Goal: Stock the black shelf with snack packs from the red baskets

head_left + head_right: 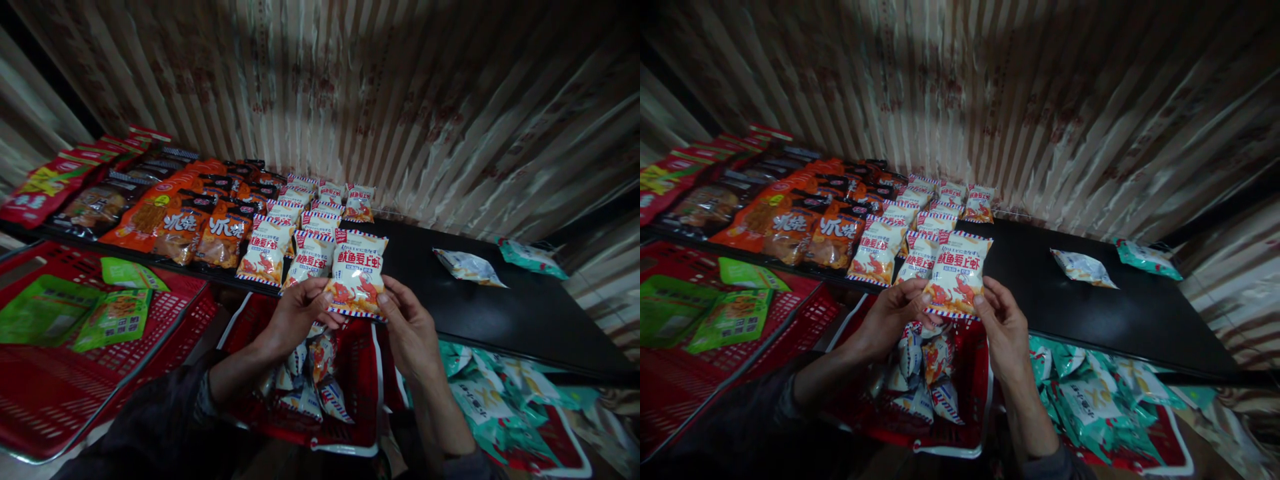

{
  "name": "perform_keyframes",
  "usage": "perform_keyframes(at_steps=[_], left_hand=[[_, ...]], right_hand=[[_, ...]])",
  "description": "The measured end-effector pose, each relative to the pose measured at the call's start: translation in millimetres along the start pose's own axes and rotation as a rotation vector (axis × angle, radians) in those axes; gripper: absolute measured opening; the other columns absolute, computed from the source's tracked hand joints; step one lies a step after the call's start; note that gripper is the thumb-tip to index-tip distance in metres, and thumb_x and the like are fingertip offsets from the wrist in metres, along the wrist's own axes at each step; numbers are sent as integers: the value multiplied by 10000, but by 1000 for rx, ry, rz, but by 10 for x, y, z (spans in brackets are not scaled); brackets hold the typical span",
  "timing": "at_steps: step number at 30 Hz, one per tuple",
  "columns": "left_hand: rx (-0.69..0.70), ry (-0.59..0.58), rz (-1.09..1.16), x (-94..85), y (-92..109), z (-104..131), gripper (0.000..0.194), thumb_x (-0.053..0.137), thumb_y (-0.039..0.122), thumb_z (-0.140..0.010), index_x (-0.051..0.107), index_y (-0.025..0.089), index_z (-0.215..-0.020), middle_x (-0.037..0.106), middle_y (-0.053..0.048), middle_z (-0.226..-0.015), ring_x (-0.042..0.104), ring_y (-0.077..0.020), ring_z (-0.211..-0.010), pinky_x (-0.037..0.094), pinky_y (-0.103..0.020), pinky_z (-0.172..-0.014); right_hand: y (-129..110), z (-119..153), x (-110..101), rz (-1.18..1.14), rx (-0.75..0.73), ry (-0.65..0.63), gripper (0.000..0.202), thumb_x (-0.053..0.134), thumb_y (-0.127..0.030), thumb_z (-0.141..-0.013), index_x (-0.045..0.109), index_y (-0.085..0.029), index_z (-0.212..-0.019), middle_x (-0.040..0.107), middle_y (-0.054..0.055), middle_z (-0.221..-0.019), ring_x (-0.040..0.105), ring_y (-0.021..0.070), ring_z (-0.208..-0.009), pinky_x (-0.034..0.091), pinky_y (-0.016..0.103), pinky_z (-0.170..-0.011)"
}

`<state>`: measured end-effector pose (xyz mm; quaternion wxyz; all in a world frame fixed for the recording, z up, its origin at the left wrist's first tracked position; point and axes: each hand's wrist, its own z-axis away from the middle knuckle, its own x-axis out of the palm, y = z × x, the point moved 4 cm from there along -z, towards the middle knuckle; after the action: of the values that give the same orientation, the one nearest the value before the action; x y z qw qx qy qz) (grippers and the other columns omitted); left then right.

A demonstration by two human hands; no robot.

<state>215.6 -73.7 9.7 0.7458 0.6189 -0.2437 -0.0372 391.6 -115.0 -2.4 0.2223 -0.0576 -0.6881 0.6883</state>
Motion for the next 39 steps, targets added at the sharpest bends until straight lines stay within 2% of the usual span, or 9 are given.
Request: perform_keyframes(at_steps=[6, 10, 15, 18, 22, 26, 31, 37, 39], left_hand=[[23, -31, -33, 8, -39, 1, 418, 728, 478, -757, 651, 155, -1012, 692, -1, -699, 677, -155, -588, 541, -275, -584], [78, -20, -124, 8, -59, 8, 376, 680, 406, -804, 623, 170, -1091, 683, 15, -722, 656, -137, -608, 553, -285, -626], [342, 179, -378, 16, 101, 136, 418, 645, 258, -831, 588, 215, -1243, 621, -93, -1267, 601, -225, -1130, 523, -364, -934], [411, 112, -436, 107, 189, 263, 452, 624, 270, -869, 557, 256, -1316, 524, -102, -1417, 538, -252, -1234, 475, -403, -1018], [261, -82, -249, 203, 140, 378, 585, 639, 346, -886, 450, 297, -1437, 420, -109, -1526, 501, -283, -1304, 426, -446, -1079], [128, -120, 20, 198, 70, 413, 723, 709, 426, -831, 398, 320, -1474, 397, -88, -1552, 381, -301, -1414, 367, -443, -1131], [20, -126, 167, 150, 56, 367, 694, 740, 447, -797, 487, 254, -1413, 577, -101, -1394, 513, -298, -1300, 429, -401, -1068], [-60, -83, 259, 62, 8, 271, 655, 786, 410, -749, 546, 206, -1324, 680, -107, -1229, 640, -275, -1111, 494, -368, -939], [-88, -41, 282, 30, -6, 246, 618, 793, 404, -737, 576, 196, -1278, 704, -106, -1175, 674, -266, -1027, 518, -348, -864]], right_hand=[[-66, 52, 120, -58, 105, -159, 428, 796, -436, -736, 704, -202, -1082, 753, 73, -1084, 702, 245, -957, 561, 411, -890], [-54, 70, 112, -2, 54, -137, 468, 779, -449, -753, 681, -213, -1146, 753, 67, -1087, 707, 231, -904, 584, 384, -821], [-156, 104, 41, 271, -178, 9, 456, 739, -434, -784, 678, -218, -1181, 734, 70, -1130, 689, 247, -956, 574, 397, -830], [-337, 214, 37, 587, -475, 89, 393, 707, -383, -810, 688, -214, -1164, 711, 89, -1098, 661, 255, -994, 551, 413, -873], [-493, 448, 114, 902, -812, 105, 394, 650, -310, -865, 635, -237, -1252, 642, 102, -1047, 628, 248, -975, 564, 389, -806], [-478, 652, 246, 1051, -955, 43, 574, 649, -282, -871, 482, -259, -1420, 579, 120, -1102, 611, 244, -968, 570, 337, -729], [-333, 806, 478, 1134, -979, -129, 614, 596, -271, -893, 402, -210, -1472, 581, 144, -1142, 614, 248, -945, 578, 353, -713], [-380, 794, 555, 960, -885, -380, 424, 614, -243, -883, 567, -176, -1299, 659, 131, -1104, 644, 243, -987, 574, 366, -807], [-441, 726, 491, 880, -835, -378, 309, 598, -215, -894, 628, -218, -1201, 693, 81, -1023, 668, 204, -918, 566, 323, -790]])
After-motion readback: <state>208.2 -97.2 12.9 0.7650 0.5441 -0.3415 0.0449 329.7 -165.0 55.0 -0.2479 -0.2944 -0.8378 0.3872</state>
